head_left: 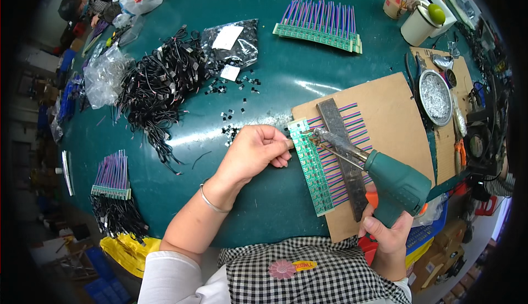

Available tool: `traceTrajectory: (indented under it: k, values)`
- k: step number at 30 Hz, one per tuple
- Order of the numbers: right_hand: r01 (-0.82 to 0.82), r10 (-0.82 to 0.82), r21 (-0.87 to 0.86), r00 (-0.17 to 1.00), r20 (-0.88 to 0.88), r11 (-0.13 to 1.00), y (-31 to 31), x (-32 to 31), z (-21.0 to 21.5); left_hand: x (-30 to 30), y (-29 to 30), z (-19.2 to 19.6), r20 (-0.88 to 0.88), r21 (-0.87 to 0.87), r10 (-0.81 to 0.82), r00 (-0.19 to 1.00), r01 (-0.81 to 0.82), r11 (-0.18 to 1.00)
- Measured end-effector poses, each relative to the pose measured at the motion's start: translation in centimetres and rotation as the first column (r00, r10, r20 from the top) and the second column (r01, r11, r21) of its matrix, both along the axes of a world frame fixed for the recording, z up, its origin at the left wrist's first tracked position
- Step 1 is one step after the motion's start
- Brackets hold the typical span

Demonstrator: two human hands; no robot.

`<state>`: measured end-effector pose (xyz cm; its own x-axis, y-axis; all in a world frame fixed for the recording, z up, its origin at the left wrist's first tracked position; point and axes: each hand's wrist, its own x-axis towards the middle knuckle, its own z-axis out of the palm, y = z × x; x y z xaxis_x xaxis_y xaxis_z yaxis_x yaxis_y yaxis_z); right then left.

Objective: The person solders and assembles electronic components and wires onto a printed circuit board using a hot air tool.

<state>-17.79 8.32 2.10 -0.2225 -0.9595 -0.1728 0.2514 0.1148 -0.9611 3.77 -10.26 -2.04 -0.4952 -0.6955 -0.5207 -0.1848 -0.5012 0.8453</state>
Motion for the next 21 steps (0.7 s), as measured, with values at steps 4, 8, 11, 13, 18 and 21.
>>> traceTrajectory:
  k: [4, 8, 11, 13, 18, 21]
  values:
    - [0.005, -0.005, -0.012, 1.0, -0.005, 1.0, -0.24, 0.38, 0.26, 0.07, -0.36, -0.13, -0.01, 0.006, -0.029, 1.0, 0.03, 1.0]
    - [0.024, -0.024, 0.003, 1.0, -0.011, 1.0, -0.33, 0.57, 0.38, 0.18, -0.35, -0.08, -0.024, 0.019, -0.024, 0.999, 0.025, 1.0]
    - [0.03, -0.03, 0.019, 0.999, -0.011, 0.999, -0.36, 0.7, 0.47, 0.06, -0.31, -0.09, -0.024, 0.014, -0.02, 1.0, 0.02, 1.0]
    - [0.033, -0.032, 0.03, 0.999, -0.006, 0.999, -0.24, 0.64, 0.38, -0.04, -0.31, -0.02, -0.021, 0.011, -0.022, 1.0, 0.022, 1.0]
    - [-0.054, 0.056, 0.075, 0.998, -0.023, 0.996, -0.1, 0.42, -0.1, -0.03, -0.15, -0.17, -0.021, 0.001, -0.01, 1.0, 0.01, 1.0]
    - [-0.043, 0.047, 0.11, 0.998, -0.03, 0.993, -0.29, 0.53, 0.06, -0.05, -0.08, -0.21, -0.026, -0.001, -0.004, 1.0, 0.004, 1.0]
